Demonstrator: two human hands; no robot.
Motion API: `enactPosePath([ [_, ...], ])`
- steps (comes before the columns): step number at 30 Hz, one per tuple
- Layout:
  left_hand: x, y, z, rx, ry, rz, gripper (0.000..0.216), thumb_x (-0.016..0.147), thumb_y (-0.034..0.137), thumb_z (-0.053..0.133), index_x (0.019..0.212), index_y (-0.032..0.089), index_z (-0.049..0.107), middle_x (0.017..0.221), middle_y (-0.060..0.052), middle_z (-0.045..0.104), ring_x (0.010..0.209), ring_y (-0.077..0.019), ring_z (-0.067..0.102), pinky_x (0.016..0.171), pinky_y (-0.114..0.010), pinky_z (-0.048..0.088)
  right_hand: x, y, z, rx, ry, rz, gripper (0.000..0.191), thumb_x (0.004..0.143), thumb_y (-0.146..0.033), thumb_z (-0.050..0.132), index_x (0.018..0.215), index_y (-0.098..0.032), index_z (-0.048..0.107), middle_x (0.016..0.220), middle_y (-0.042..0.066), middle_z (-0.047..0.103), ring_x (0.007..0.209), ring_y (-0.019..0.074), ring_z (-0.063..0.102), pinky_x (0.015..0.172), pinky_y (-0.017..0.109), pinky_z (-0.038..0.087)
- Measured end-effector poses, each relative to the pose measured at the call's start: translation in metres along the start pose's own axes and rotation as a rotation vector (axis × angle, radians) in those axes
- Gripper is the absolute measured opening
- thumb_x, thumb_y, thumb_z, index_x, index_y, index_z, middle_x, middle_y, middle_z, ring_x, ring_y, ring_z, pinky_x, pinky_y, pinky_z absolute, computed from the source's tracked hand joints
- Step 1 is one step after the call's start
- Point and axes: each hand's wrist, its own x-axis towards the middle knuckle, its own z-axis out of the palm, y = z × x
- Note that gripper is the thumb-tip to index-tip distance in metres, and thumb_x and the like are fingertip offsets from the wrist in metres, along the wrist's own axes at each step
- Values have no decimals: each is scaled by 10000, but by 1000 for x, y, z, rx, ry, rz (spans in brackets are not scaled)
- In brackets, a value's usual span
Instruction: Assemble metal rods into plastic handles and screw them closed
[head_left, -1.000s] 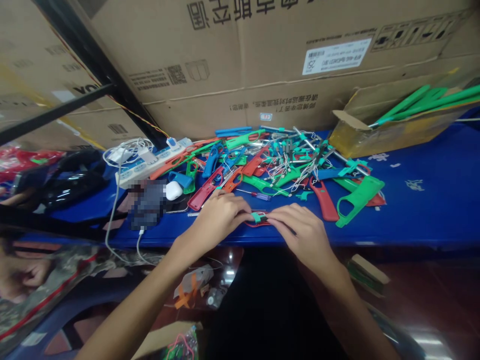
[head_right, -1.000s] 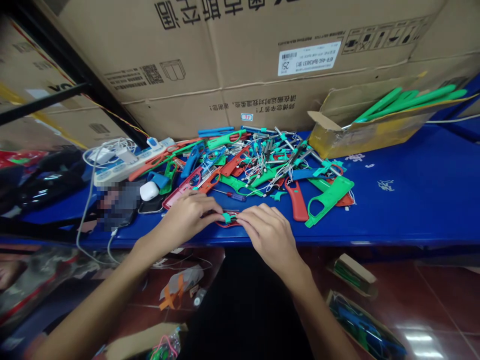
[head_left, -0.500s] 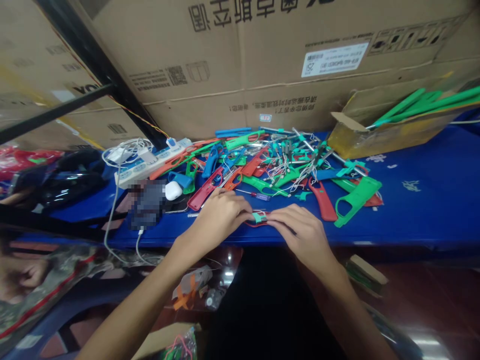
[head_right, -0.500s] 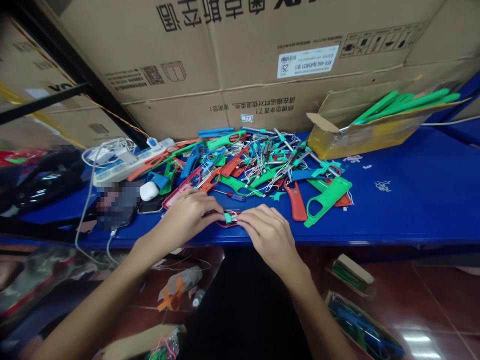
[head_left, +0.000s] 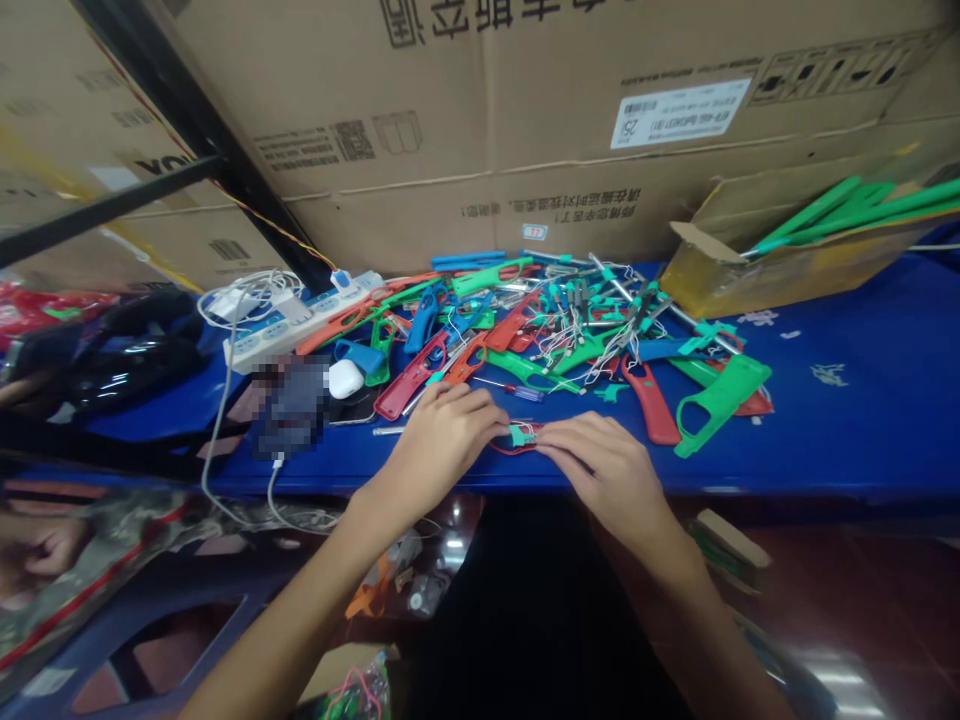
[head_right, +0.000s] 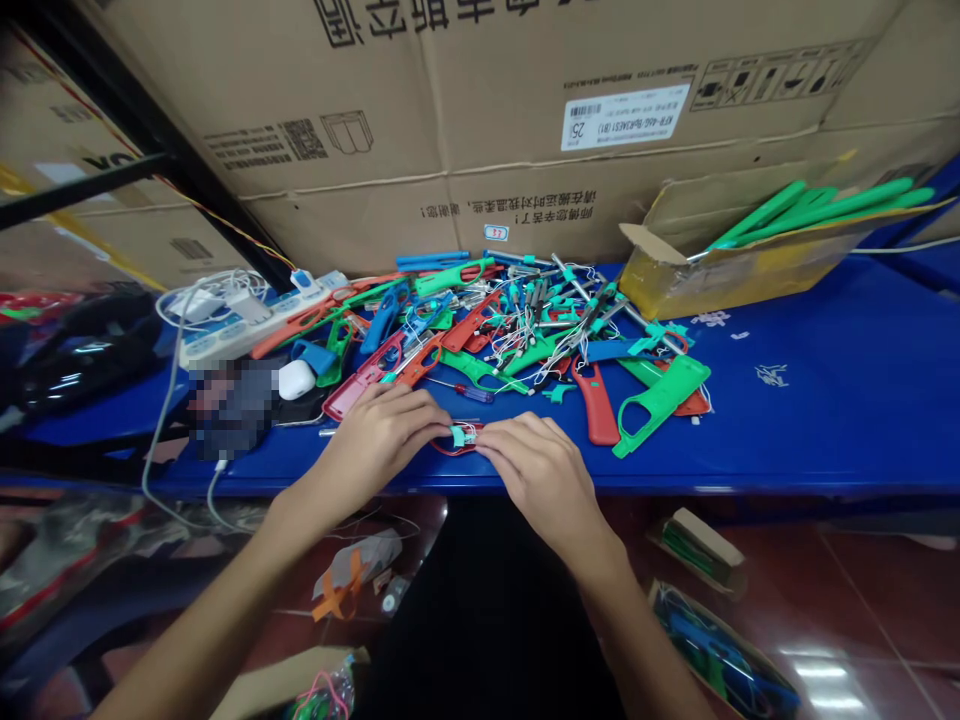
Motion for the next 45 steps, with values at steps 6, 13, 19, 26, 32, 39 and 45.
enactPosePath([
  [6,-3,1,5,30,44,-16,205,1045,292,550,966,203,718,966,-12,728,889,-212,619,799,-357,380,1,-2,-5,52,-48,-13,149,1008,-181,606,1082,-206,732,1105,34,768,1007,200,666,909,370,525],
  [13,-5,-2,8,-90,50,-18,196,1048,257,530,986,160,688,962,-40,692,863,-190,640,793,-332,496,3,-1,-7,146,-91,33,204,1027,-195,572,1129,-228,745,1131,25,772,1029,198,669,917,375,569],
  [19,-6,-6,11,-108,47,-3,212,1052,275,518,998,162,690,967,-46,688,877,-201,647,800,-350,529,3,-1,-10,193,-117,50,218,1017,-192,589,1163,-217,750,1155,26,771,1059,194,667,937,363,575],
  [26,-5,-6,10,-83,27,12,235,1063,289,496,1022,166,692,971,-47,686,878,-200,641,789,-346,531,5,-1,-12,206,-116,96,223,1007,-186,604,1169,-218,754,1136,29,776,1063,188,686,963,347,577],
  [32,-4,-4,10,-67,58,30,227,1058,281,510,1007,160,695,951,-50,690,865,-202,650,768,-342,529,4,-1,-10,201,-92,132,202,992,-220,632,1152,-246,753,1131,34,771,1061,213,701,968,401,592],
  [39,-9,-5,12,-97,77,-12,227,1061,290,508,1004,168,691,966,-41,698,870,-185,662,786,-326,531,6,-2,-10,170,-109,86,216,1004,-173,587,1090,-242,773,1118,49,766,1034,216,706,922,397,605],
  [45,-8,-4,10,-56,92,11,241,1059,296,508,1004,170,706,956,-40,695,867,-188,651,770,-322,524,5,-1,-10,174,-115,78,215,996,-149,598,1121,-212,762,1142,52,763,1069,203,687,952,370,589],
])
